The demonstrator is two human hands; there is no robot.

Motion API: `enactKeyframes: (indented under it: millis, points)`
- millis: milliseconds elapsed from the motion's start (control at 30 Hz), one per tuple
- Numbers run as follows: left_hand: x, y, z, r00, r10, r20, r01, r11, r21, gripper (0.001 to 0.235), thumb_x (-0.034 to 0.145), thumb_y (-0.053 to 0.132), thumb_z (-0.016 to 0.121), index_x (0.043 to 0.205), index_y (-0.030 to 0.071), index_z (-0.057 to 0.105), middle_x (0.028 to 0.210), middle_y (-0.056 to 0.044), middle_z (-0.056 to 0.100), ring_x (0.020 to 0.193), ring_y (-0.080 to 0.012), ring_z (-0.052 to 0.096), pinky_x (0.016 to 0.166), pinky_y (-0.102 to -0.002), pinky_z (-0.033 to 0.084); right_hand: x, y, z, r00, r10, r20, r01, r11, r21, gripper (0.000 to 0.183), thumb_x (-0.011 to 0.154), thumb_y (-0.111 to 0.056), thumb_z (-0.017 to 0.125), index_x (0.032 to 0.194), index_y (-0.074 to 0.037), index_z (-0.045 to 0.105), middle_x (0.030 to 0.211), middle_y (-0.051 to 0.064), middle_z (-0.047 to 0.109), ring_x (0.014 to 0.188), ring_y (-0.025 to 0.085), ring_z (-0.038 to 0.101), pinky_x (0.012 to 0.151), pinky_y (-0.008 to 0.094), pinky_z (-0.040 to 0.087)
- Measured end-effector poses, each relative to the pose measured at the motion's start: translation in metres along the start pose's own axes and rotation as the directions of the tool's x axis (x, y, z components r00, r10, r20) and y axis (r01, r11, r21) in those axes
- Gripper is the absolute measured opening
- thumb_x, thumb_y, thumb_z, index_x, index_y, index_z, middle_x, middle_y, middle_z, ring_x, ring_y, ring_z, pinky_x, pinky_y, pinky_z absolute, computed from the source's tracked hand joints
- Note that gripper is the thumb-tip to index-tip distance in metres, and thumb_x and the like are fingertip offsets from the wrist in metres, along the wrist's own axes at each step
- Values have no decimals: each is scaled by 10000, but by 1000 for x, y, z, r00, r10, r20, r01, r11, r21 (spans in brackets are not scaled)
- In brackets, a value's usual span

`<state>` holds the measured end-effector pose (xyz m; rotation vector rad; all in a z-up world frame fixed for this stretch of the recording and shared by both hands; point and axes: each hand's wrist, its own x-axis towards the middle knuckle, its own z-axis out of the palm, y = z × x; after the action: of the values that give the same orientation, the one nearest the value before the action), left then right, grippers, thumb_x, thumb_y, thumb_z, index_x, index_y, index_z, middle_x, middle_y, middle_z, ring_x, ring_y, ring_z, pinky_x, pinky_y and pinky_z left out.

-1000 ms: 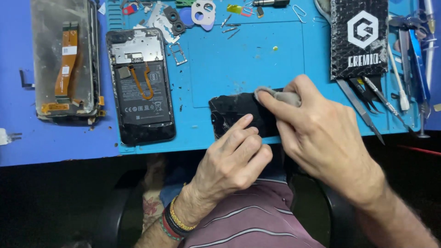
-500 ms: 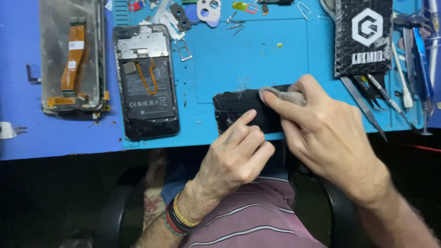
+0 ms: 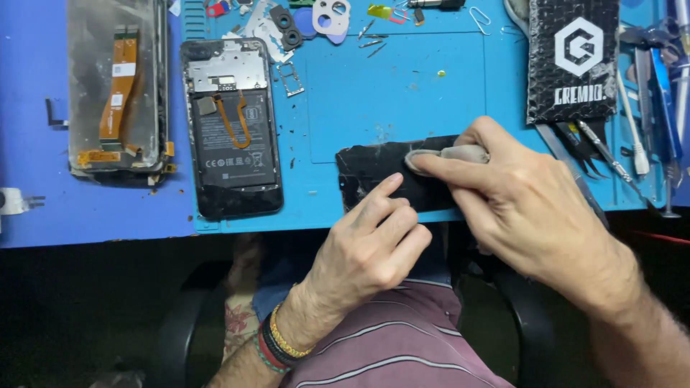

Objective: Cleaning adhesive residue from a mobile phone screen using a scraper and solvent

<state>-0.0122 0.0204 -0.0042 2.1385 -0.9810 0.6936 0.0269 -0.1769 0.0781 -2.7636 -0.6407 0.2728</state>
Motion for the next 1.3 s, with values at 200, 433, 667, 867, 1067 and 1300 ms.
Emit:
enactKeyframes:
  millis: [200,433,667,867,1067,1300]
  points:
    - [0,-4,-4,1000,2,4,-2,1000,3,330,1033,-115,454,760,32,568,798,-92,440,811,-264,551,1108,-468,578,4,2,4,1000,7,19,-7,1000,-1,513,956,-96,539,1390,-318,699,1115,70,608,749,348,664,556,502,537]
    - [3,-1,0,1000,-2,-12,2,1000,-17,328,1042,-101,453,764,25,574,793,-95,428,796,-261,530,1098,-477,592,-4,7,0,1000,17,-16,-18,999,-50,521,938,-91,546,1371,-320,724,1138,67,629,787,352,681,603,511,539]
    - [4,-5,-5,1000,5,-9,-4,1000,23,344,1038,-122,478,746,39,565,779,-78,426,789,-245,537,1101,-457,597,-4,9,-2,990,141,-16,-141,969,-205,497,952,-187,585,1391,-380,714,1106,25,635,830,363,702,568,535,556]
    - [2,-1,-1,1000,8,2,-8,1000,5,339,1053,-100,460,762,34,572,800,-87,446,808,-253,560,1107,-454,584,-11,1,3,995,25,102,-15,995,-94,472,938,-230,565,1362,-377,708,1047,17,579,669,328,680,395,534,517]
    - [-1,-2,1,1000,6,24,-6,1000,19,334,1055,-96,479,771,37,593,794,-85,443,838,-278,582,1130,-443,559,0,-7,10,990,-98,-101,92,994,-65,452,956,-60,579,1384,-146,696,1076,152,589,570,403,628,420,509,528]
    - [2,0,-2,999,45,-21,-44,998,40,320,1040,-120,508,764,16,596,799,-96,468,854,-267,576,1082,-423,607,-7,-7,11,998,-36,-53,31,995,-94,477,959,-121,571,1396,-255,707,1062,98,567,655,335,646,412,490,522]
